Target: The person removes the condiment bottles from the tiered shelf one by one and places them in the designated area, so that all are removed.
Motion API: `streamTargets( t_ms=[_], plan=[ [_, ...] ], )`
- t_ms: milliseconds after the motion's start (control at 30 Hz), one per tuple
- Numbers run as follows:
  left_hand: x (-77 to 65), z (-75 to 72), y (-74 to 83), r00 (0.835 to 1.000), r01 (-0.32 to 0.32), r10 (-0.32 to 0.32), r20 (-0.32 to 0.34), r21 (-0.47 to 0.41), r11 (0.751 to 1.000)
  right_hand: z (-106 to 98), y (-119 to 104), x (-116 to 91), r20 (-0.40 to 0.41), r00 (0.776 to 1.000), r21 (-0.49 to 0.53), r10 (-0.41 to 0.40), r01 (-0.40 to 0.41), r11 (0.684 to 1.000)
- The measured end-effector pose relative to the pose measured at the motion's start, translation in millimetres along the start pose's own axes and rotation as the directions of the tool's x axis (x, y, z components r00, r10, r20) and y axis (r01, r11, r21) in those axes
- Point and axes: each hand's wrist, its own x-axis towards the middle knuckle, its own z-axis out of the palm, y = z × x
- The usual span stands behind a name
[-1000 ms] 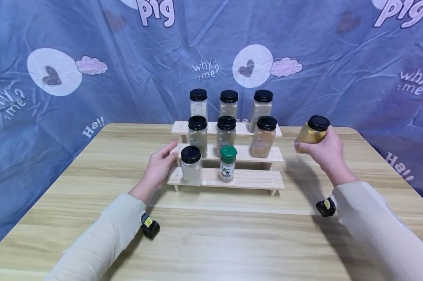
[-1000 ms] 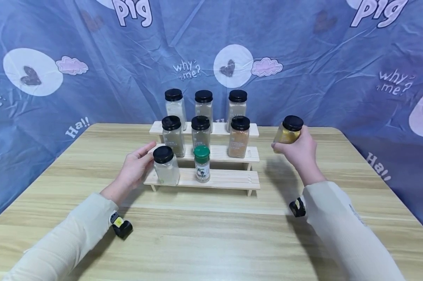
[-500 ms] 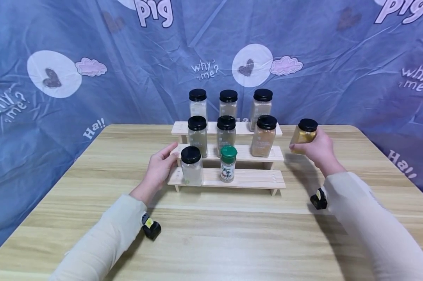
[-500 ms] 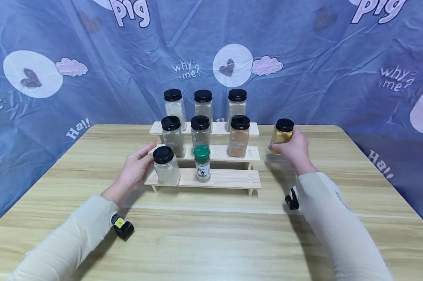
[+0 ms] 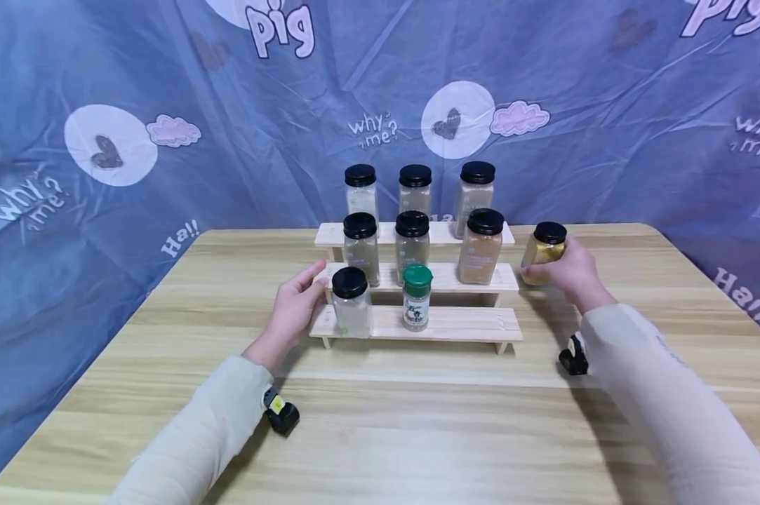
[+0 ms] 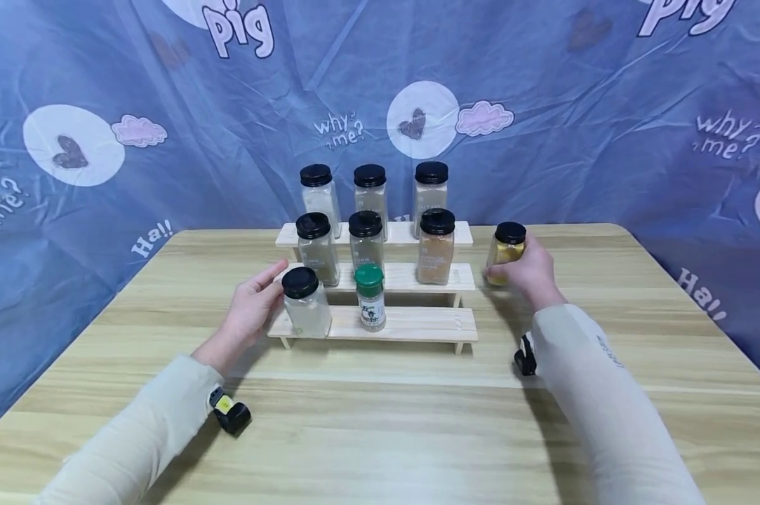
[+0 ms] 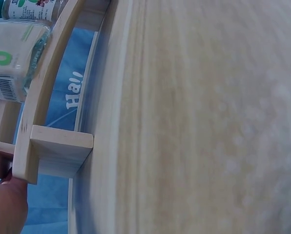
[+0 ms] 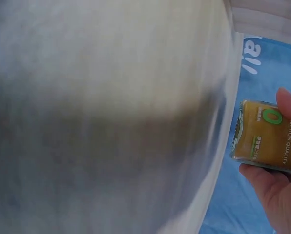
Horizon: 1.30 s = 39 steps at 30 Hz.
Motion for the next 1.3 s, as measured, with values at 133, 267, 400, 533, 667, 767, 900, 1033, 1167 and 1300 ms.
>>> streamTargets(
  t_ms=[133,267,400,533,667,767,900,1033,1167,1300],
  plan=[
    [-0.9,-2.7,-1.9,1.000,-0.003,0.003,-0.019,0.007,1.000,5.0,3.6,1.1,0.012,1.000,0.021,-0.003,0.003,1.000],
    [-1.4,-4.7,-2.3,1.000,-0.007,0.007,-0.015,0.023,1.000,9.4,4.3,3.3,0.003,1.000,0.040,0.002,-0.002,0.999],
    [-1.0,-3.4,-2.1,1.000,-0.005,0.005,-0.008,0.028,1.000,9.5,6.0,5.7,-0.001,1.000,0.036,0.007,-0.007,0.999],
    [-0.4,-1.8,-2.3,1.000,0.001,-0.001,-0.011,0.025,1.000,9.1,7.8,7.8,0.000,1.000,0.033,0.001,-0.001,0.999],
    [-0.6,-0.6,-1.8,1.000,-0.003,0.004,-0.013,0.034,0.999,9.2,9.0,8.6,0.004,1.000,0.038,-0.001,0.001,0.999],
    [-0.4,-0.1,-1.7,1.000,-0.011,0.011,-0.009,0.030,0.999,9.3,9.6,8.4,0.011,1.000,0.047,-0.001,0.000,0.999],
    [0.6,-0.3,-1.8,1.000,-0.016,0.016,-0.008,0.022,1.000,9.2,9.7,8.7,0.019,1.000,0.065,-0.001,0.000,0.998],
    [1.8,-0.8,-1.4,1.000,-0.021,0.021,-0.009,0.030,0.999,8.9,9.1,10.1,0.033,0.999,0.078,-0.010,0.007,0.997],
    [2.5,-0.8,-1.6,1.000,-0.019,0.019,0.000,0.037,0.999,7.6,8.7,10.1,0.065,0.998,0.097,-0.021,0.015,0.995],
    [2.3,0.0,-2.3,1.000,-0.016,0.015,0.008,0.023,1.000,-0.6,3.7,6.6,0.124,0.992,0.109,0.007,-0.020,0.994]
  ],
)
